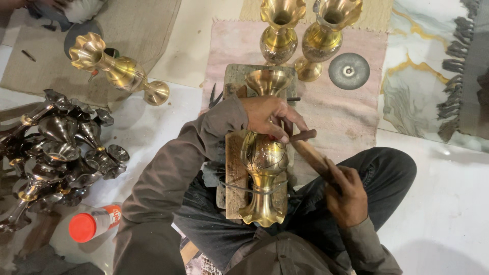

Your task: The person sits cross-legged on the floor with a brass vase held on a wooden board on their lap. They hold a chisel against the vase surface and strike it with a wooden mallet, working repeatedly around the body of the vase to cut a decorative pattern into the brass.

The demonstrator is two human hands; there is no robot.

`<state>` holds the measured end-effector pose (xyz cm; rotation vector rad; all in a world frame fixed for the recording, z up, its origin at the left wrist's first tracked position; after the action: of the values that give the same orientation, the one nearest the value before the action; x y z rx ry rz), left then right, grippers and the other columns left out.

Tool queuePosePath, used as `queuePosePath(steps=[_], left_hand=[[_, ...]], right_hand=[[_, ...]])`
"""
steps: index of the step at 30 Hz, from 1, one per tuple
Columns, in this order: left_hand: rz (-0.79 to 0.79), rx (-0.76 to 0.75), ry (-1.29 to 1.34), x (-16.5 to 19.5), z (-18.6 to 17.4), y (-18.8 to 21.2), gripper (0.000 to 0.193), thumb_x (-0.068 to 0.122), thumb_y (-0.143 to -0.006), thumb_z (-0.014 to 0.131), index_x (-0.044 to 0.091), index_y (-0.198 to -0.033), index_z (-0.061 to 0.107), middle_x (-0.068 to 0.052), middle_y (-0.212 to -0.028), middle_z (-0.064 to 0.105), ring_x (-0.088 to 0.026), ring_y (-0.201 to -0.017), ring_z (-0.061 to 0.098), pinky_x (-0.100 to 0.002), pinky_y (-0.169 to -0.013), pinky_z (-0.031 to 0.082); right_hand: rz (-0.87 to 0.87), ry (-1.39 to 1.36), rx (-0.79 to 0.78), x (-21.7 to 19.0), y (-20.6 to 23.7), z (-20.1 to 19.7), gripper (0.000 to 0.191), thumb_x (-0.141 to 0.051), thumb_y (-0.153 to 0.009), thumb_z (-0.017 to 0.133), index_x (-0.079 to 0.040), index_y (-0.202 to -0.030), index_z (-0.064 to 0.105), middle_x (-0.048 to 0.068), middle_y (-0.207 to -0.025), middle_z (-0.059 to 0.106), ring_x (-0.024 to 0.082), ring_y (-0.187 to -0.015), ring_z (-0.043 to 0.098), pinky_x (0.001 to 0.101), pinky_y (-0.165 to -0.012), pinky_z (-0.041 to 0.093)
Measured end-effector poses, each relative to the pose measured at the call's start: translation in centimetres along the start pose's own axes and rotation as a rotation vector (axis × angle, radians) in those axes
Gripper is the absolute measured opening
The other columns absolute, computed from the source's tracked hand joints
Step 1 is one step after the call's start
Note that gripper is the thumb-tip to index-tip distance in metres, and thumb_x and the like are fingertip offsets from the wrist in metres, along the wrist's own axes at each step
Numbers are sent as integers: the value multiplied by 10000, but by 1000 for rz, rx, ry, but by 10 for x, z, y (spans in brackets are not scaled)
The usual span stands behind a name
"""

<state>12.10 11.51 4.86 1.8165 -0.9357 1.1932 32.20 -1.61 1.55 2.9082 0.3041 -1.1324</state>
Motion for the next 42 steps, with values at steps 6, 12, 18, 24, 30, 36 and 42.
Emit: queuePosePath(steps=[6,12,18,24,30,36,42], left_hand=[[9,-94,56,12,4,-2,481,112,-882,778,150,-1351,679,-49,-1071,788,-120,-917,725,-312,-803,605],[-69,-137,104,11,6,-4,432,108,-871,787,127,-1297,719,-35,-993,777,-112,-860,697,-295,-756,580],[-7,-162,78,17,5,-5,417,120,-868,781,132,-1281,724,-30,-1056,792,-116,-948,745,-306,-831,604],[-20,-212,75,11,9,-10,433,112,-874,772,136,-1298,689,-54,-1045,794,-130,-968,739,-304,-861,586],[35,-123,116,2,3,-7,455,183,-909,750,147,-1361,704,-86,-1090,795,-195,-909,744,-382,-860,645],[64,77,95,-8,-20,3,506,246,-897,777,153,-1374,636,-96,-1110,777,-208,-1034,767,-407,-984,610],[80,2,90,-5,-14,2,445,205,-890,771,131,-1320,685,-72,-1122,785,-212,-1041,765,-399,-970,602]], right_hand=[[116,-407,275,12,14,-21,684,17,-919,681,-160,-1558,514,131,-1178,540,213,-980,578,311,-838,503],[-12,-407,399,5,20,-36,683,39,-974,644,-105,-1607,433,132,-1302,489,189,-1122,573,292,-911,530],[34,-274,430,-3,25,-43,651,59,-962,636,-81,-1573,459,144,-1311,492,207,-1102,575,318,-864,535],[110,-183,391,2,24,-44,672,63,-929,640,-56,-1569,476,161,-1299,521,264,-1106,585,427,-918,525],[40,99,213,-2,18,-29,691,44,-839,690,-93,-1503,555,203,-1257,564,314,-1119,611,424,-901,550],[106,-133,-14,3,12,-2,716,6,-810,715,-169,-1485,551,140,-1162,620,253,-986,696,367,-807,595],[36,-43,-98,-5,7,12,699,-2,-794,740,-164,-1453,574,145,-1158,642,274,-975,693,385,-810,593]])
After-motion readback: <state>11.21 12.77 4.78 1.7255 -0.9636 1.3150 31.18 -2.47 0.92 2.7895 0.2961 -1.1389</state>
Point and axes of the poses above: each hand's wrist, its own y-axis away from the middle knuckle, its own z-axis out of the palm, x = y × z, the point moved 9 cm from there along -y, towards the middle knuckle
